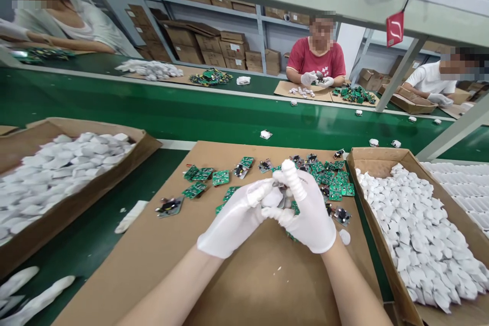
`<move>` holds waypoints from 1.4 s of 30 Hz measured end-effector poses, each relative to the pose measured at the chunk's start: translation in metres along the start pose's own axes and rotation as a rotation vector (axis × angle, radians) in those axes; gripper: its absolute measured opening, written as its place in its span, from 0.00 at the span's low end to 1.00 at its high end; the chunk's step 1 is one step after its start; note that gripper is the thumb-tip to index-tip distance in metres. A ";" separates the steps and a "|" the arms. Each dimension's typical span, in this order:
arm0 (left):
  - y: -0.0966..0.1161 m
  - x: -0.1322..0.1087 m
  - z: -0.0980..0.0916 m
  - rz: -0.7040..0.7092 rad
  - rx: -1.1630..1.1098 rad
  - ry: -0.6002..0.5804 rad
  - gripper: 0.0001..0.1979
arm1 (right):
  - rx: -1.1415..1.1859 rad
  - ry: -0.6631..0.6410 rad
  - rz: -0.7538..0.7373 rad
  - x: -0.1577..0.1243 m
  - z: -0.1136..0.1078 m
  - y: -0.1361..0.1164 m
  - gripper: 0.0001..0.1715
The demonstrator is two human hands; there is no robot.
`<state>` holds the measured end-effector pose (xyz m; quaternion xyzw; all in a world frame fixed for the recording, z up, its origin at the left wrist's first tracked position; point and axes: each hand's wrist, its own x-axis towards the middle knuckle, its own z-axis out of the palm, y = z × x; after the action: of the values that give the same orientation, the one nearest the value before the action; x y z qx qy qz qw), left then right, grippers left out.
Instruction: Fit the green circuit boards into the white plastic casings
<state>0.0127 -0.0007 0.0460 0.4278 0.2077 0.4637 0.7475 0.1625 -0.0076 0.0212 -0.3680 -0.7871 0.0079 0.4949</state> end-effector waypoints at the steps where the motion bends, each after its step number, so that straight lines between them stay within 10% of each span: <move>1: 0.000 0.001 -0.001 0.004 -0.008 -0.009 0.21 | 0.019 -0.023 0.031 0.000 -0.001 0.000 0.48; 21: -0.012 0.009 -0.003 -0.190 0.157 0.158 0.13 | 0.007 -0.001 -0.002 0.003 -0.001 -0.005 0.42; 30: -0.018 0.002 -0.003 -0.018 -0.245 -0.081 0.17 | 0.393 0.152 0.279 -0.006 0.005 -0.001 0.24; 36: -0.017 0.003 0.001 -0.012 -0.100 0.019 0.23 | 0.494 -0.046 0.284 -0.002 -0.007 0.007 0.38; 42: -0.017 0.010 0.004 -0.073 -0.015 0.080 0.26 | 0.350 0.067 0.261 0.000 0.000 0.005 0.19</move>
<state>0.0294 0.0031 0.0348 0.3954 0.2492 0.4543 0.7584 0.1651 -0.0042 0.0190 -0.3751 -0.7025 0.1961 0.5721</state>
